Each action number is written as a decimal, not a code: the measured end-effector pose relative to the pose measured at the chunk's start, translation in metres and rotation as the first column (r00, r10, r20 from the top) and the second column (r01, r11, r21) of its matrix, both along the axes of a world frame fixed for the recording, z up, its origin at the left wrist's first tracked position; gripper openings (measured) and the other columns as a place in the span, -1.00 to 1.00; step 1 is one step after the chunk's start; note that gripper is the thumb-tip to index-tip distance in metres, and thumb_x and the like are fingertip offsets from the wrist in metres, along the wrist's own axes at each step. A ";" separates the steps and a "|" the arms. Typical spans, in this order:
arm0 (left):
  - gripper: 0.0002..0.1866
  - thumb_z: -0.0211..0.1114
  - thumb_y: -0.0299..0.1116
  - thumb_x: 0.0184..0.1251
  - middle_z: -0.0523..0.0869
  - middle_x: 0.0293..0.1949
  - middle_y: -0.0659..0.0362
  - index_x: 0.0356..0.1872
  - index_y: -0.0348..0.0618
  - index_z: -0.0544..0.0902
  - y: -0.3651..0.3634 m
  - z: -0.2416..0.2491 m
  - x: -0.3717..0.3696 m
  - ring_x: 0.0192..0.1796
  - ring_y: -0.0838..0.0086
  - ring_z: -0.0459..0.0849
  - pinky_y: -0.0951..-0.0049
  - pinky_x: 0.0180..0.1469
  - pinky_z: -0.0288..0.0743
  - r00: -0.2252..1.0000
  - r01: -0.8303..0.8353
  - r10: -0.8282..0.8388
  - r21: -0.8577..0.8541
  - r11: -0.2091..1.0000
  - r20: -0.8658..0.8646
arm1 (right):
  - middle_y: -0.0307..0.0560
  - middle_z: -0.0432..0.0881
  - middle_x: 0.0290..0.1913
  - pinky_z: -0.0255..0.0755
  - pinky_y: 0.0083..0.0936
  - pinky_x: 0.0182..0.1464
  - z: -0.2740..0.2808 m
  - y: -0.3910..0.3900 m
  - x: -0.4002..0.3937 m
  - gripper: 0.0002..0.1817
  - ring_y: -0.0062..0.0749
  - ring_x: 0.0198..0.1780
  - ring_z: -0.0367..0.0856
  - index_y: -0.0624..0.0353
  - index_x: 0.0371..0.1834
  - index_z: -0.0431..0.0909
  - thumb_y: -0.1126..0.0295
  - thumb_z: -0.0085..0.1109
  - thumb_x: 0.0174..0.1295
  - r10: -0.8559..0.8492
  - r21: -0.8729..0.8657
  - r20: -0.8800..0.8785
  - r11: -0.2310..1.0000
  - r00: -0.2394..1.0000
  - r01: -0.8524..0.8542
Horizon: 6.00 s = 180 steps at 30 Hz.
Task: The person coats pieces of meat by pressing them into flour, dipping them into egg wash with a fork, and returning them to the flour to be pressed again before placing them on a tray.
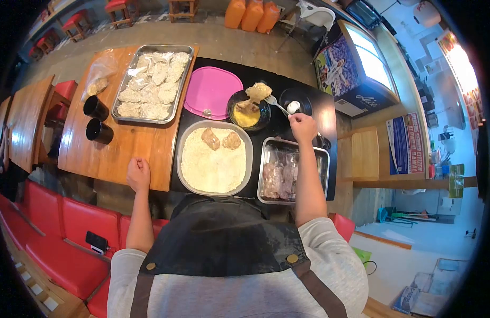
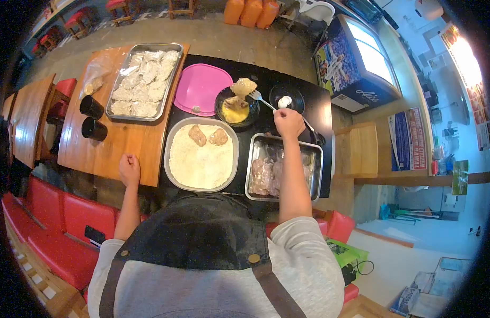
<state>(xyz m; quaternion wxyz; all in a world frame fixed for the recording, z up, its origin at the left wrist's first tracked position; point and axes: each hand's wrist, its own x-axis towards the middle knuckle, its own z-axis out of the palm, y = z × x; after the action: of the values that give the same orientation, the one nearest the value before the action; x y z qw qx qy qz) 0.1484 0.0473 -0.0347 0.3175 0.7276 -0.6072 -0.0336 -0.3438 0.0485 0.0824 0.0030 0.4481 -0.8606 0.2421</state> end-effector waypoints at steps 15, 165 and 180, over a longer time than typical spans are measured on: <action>-0.86 0.23 -0.26 0.15 0.59 -0.54 0.16 -0.42 -0.10 0.55 -0.001 0.005 -0.001 -0.47 0.29 0.59 0.28 -0.42 0.42 0.999 -0.004 0.006 0.042 0.999 -0.037 | -0.03 0.68 -0.34 0.49 -0.28 -0.15 -0.052 -0.012 0.008 -0.75 -0.07 -0.23 0.64 -0.09 -0.41 0.72 0.13 0.16 -0.12 -0.070 0.268 0.214 0.963 0.974 0.010; -0.84 0.22 -0.24 0.15 0.59 -0.54 0.14 -0.40 -0.10 0.55 0.001 0.012 -0.005 -0.47 0.23 0.58 0.24 -0.39 0.42 0.998 -0.030 0.033 0.064 0.997 -0.051 | 0.01 0.67 -0.37 0.50 -0.25 -0.19 -0.016 -0.030 0.020 -0.77 -0.04 -0.26 0.64 -0.14 -0.43 0.72 0.15 0.12 -0.12 -0.156 0.133 0.052 0.980 0.986 0.148; -0.84 0.21 -0.25 0.15 0.57 -0.53 0.14 -0.42 -0.10 0.54 -0.001 0.003 0.003 -0.43 0.25 0.58 0.25 -0.37 0.42 0.999 -0.023 0.021 0.044 0.999 0.033 | -0.01 0.68 -0.33 0.47 -0.24 -0.16 -0.020 -0.004 0.023 -0.74 -0.08 -0.23 0.64 -0.09 -0.37 0.72 0.09 0.21 -0.07 -0.268 0.130 0.160 0.960 0.950 0.249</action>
<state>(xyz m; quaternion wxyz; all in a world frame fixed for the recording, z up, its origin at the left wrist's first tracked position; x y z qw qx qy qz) 0.1516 0.0461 -0.0318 0.2917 0.7416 -0.6033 -0.0315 -0.3211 0.0445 0.0621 -0.0657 0.3078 -0.9206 0.2311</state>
